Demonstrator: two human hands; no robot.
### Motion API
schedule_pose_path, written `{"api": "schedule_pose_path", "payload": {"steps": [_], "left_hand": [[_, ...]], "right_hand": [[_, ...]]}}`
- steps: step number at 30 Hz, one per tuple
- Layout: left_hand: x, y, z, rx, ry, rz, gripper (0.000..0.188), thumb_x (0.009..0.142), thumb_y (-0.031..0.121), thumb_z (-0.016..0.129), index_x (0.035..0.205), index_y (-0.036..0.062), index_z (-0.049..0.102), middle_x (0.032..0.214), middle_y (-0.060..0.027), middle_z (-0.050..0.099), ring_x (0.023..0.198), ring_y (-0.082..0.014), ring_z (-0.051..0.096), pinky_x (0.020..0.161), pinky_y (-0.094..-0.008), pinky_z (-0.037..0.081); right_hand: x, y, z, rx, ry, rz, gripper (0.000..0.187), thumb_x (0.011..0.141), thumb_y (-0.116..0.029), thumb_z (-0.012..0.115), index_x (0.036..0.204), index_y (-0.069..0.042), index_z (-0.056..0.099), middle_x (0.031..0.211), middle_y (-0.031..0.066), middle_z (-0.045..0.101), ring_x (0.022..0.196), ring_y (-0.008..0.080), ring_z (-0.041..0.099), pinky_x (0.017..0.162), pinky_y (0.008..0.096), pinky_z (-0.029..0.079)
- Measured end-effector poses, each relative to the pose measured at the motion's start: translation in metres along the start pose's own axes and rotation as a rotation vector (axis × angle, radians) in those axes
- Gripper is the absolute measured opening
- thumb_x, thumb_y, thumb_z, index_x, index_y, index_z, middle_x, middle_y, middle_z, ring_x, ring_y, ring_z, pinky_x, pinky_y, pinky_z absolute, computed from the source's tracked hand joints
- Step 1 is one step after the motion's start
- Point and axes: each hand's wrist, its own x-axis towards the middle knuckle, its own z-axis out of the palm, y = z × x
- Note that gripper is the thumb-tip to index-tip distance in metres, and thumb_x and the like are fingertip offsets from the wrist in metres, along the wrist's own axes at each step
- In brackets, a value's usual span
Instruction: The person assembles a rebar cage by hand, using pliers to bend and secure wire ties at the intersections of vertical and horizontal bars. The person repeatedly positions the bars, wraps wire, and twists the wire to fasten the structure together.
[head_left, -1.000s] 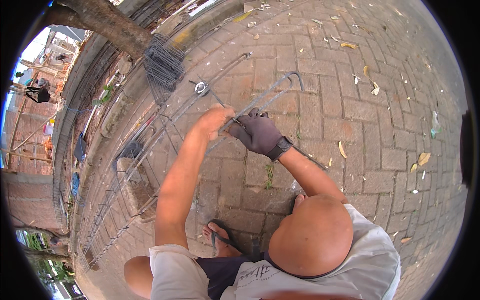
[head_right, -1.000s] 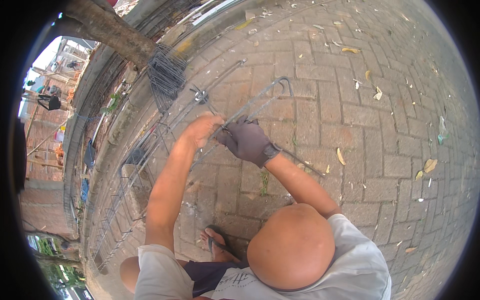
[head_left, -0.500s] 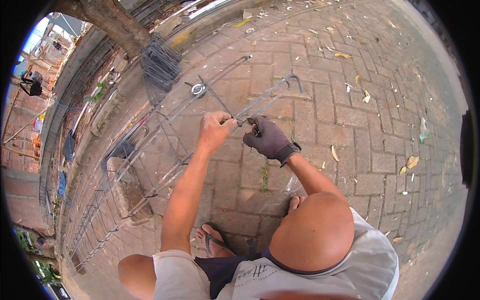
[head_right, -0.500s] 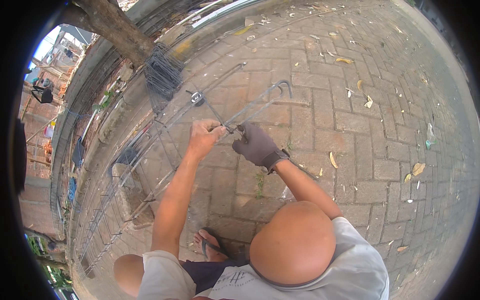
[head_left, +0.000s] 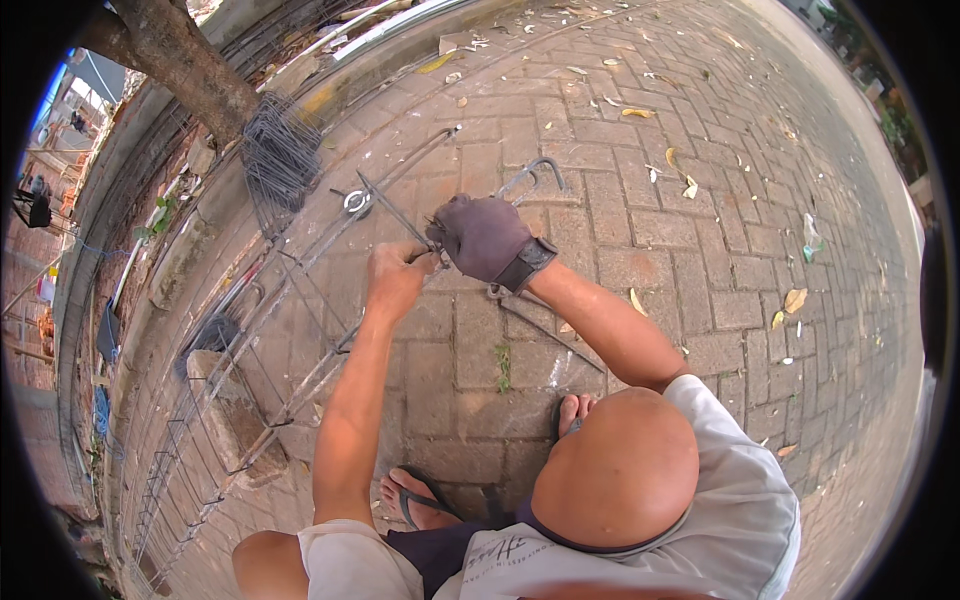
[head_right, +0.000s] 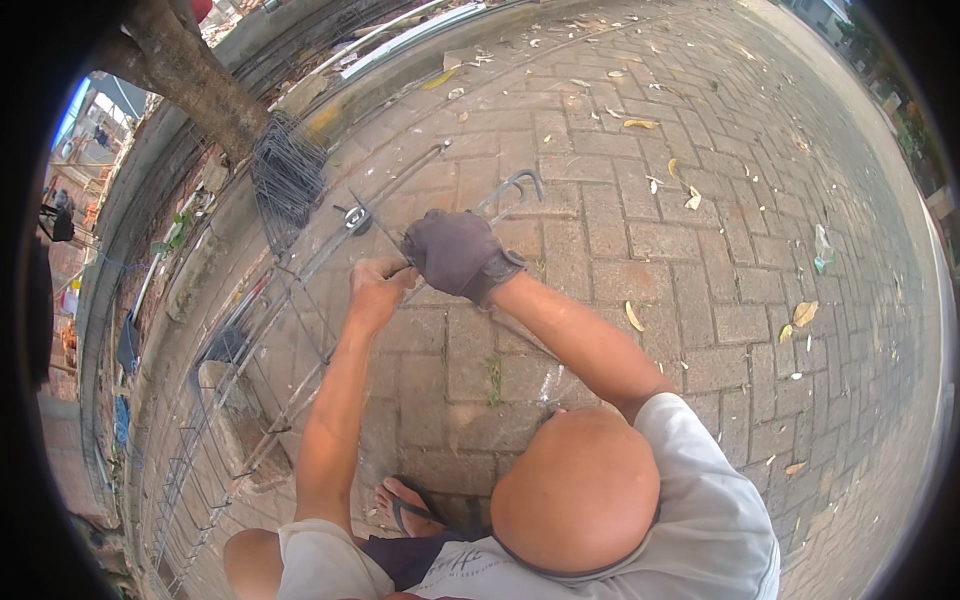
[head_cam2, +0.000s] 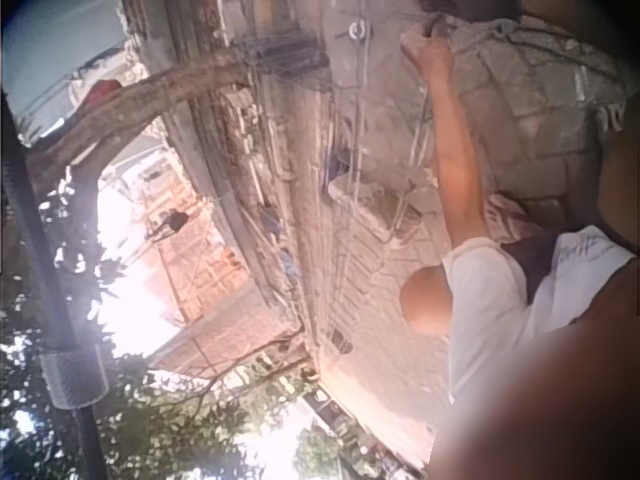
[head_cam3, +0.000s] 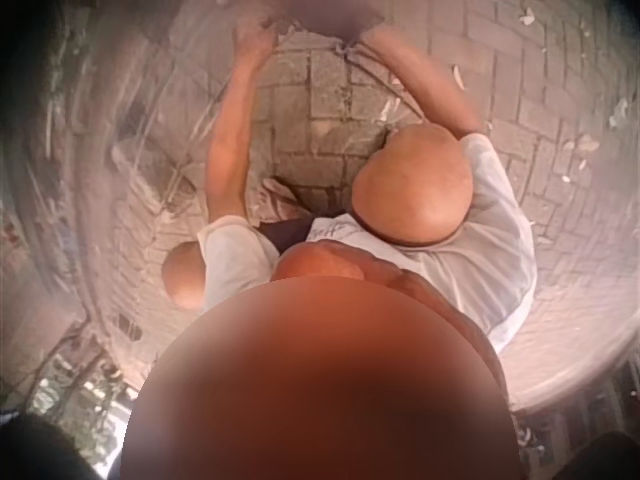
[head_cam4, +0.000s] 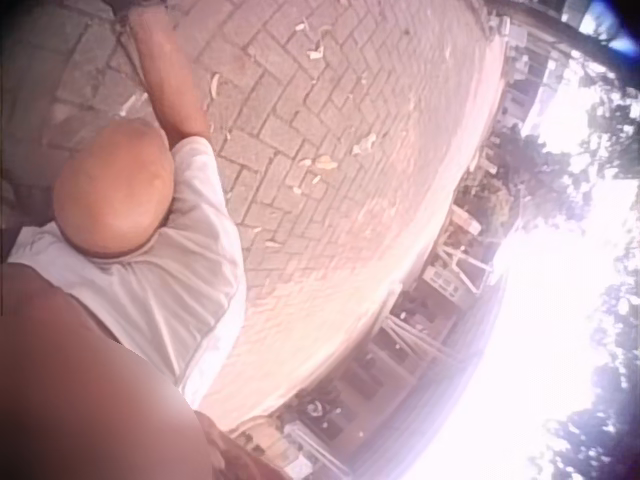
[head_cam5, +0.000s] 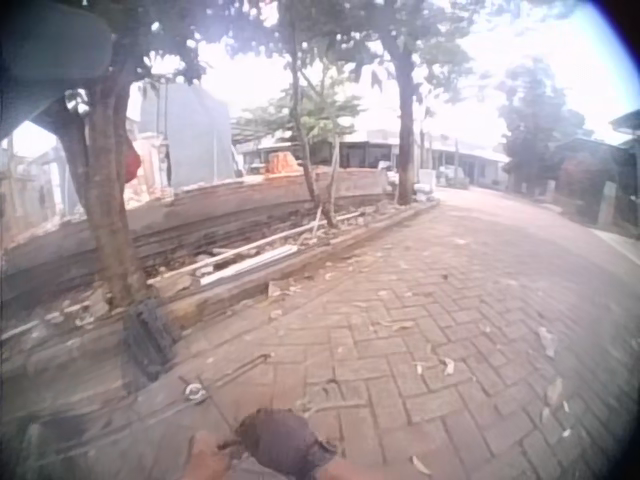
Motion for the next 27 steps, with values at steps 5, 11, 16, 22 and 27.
{"api": "schedule_pose_path", "payload": {"steps": [5,11,16,22,27], "left_hand": [[-0.004,-0.002,0.0,-0.017,0.017,0.064,0.019,0.083,0.014,0.078,0.089,-0.0033,0.077,0.067,-0.0102,0.067,0.063,-0.0135,0.058,0.062,-0.0336,0.046],[-0.001,-0.011,0.008,0.047,0.028,0.123,0.017,0.086,0.012,0.076,0.087,-0.0044,0.076,0.067,-0.0026,0.063,0.061,-0.0088,0.052,0.056,-0.031,0.042],[0.001,-0.01,-0.002,-0.041,-0.088,-0.008,0.02,0.088,0.012,0.075,0.101,-0.0042,0.076,0.073,-0.0055,0.069,0.063,-0.0104,0.061,0.061,-0.0313,0.049],[-0.021,-0.004,-0.028,0.333,-0.116,0.265,0.039,0.086,0.017,0.073,0.121,-0.0011,0.073,0.109,-0.0225,0.076,0.101,-0.034,0.073,0.093,-0.0405,0.055],[-0.083,-0.013,-0.104,0.617,-0.011,0.243,0.053,0.082,0.015,0.078,0.131,-0.0002,0.066,0.121,-0.0248,0.07,0.117,-0.0409,0.066,0.104,-0.045,0.051]], "right_hand": [[-0.028,0.024,0.058,0.304,0.343,0.392,0.032,0.099,-0.036,0.065,0.086,-0.006,0.07,0.082,0.0174,0.073,0.074,0.0368,0.071,0.065,0.0476,0.053],[-0.079,0.01,0.075,1.605,-0.453,0.772,0.05,0.1,-0.052,0.061,0.087,-0.005,0.066,0.075,0.0044,0.063,0.064,0.0134,0.06,0.056,0.0304,0.048],[-0.094,0.051,0.031,0.824,-0.118,0.468,0.057,0.099,-0.054,0.061,0.093,0.003,0.068,0.08,0.0129,0.065,0.076,0.0229,0.066,0.072,0.0372,0.052],[-0.075,0.149,-0.006,0.164,0.509,0.34,0.065,0.09,-0.029,0.076,0.146,-0.007,0.05,0.127,0.0217,0.06,0.116,0.037,0.063,0.101,0.0478,0.044],[-0.035,0.183,-0.033,-0.226,0.336,-0.22,0.051,0.093,-0.023,0.073,0.14,-0.016,0.056,0.13,0.018,0.059,0.124,0.0379,0.056,0.104,0.0466,0.04]]}}
